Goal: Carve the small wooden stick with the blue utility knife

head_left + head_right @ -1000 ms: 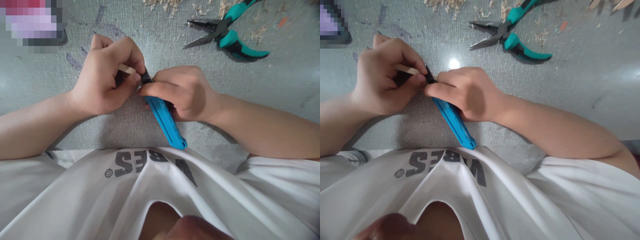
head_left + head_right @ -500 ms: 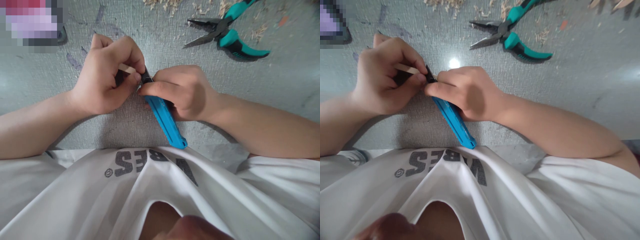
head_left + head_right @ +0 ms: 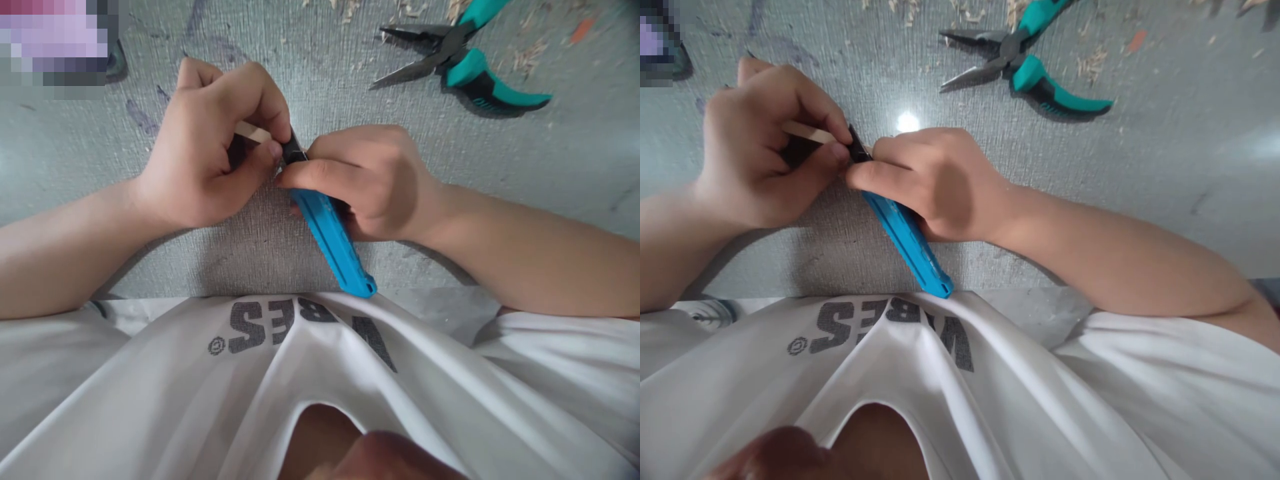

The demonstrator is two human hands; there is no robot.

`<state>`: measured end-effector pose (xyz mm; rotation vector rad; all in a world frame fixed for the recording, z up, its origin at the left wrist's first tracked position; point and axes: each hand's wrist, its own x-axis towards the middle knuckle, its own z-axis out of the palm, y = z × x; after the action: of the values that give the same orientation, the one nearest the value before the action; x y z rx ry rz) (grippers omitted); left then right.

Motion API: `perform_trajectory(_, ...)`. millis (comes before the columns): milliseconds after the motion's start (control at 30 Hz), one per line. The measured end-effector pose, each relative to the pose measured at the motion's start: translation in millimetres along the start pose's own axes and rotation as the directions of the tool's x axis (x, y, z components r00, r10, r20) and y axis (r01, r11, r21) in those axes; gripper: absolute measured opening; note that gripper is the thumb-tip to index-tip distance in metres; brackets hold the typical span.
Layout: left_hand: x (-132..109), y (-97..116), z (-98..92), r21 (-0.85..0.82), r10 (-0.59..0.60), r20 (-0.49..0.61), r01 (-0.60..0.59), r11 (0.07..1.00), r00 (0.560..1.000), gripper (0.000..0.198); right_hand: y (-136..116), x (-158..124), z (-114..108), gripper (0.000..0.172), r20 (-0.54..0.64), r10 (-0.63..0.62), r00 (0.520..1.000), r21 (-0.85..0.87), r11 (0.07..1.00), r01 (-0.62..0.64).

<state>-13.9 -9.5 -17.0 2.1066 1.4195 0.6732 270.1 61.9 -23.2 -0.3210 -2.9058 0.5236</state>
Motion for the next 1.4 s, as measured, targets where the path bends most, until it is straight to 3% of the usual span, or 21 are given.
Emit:
perform_trajectory(300, 0.5, 1.8, 0.0, 0.008, -0.027, 0.038, 0.026, 1.000, 0.999, 0.048, 1.0, 0.2, 0.6, 0.056, 0.094, 0.032, 0.995, 0.029, 0.999, -0.035)
perform_trajectory(533, 2.7, 1.4, -2.4, 0.038, -0.019, 0.051, 0.017, 0.999, 0.999, 0.054, 2.4, -2.6, 1.7, 0.041, -0.106, -0.055, 0.993, -0.035, 0.998, 0.052)
perform_trajectory(800, 2.2, 2.9, -2.3, 0.041, 0.004, 0.028, -0.005, 0.999, 1.000, 0.035, 0.5, 0.3, 0.3, 0.031, -0.162, -0.081, 0.984, -0.085, 0.994, 0.068)
perform_trajectory(1167, 4.9, 7.6, -2.9, 0.041, -0.027, 0.027, 0.026, 0.999, 0.999, 0.035, 0.0, 1.7, 2.4, 0.026, -0.248, -0.097, 0.964, -0.077, 0.994, 0.080)
perform_trajectory(1400, 2.4, 3.3, -3.6, 0.049, -0.006, 0.047, 0.003, 0.999, 0.999, 0.038, 0.7, 1.1, 2.2, 0.029, -0.224, -0.098, 0.970, -0.065, 0.994, 0.085)
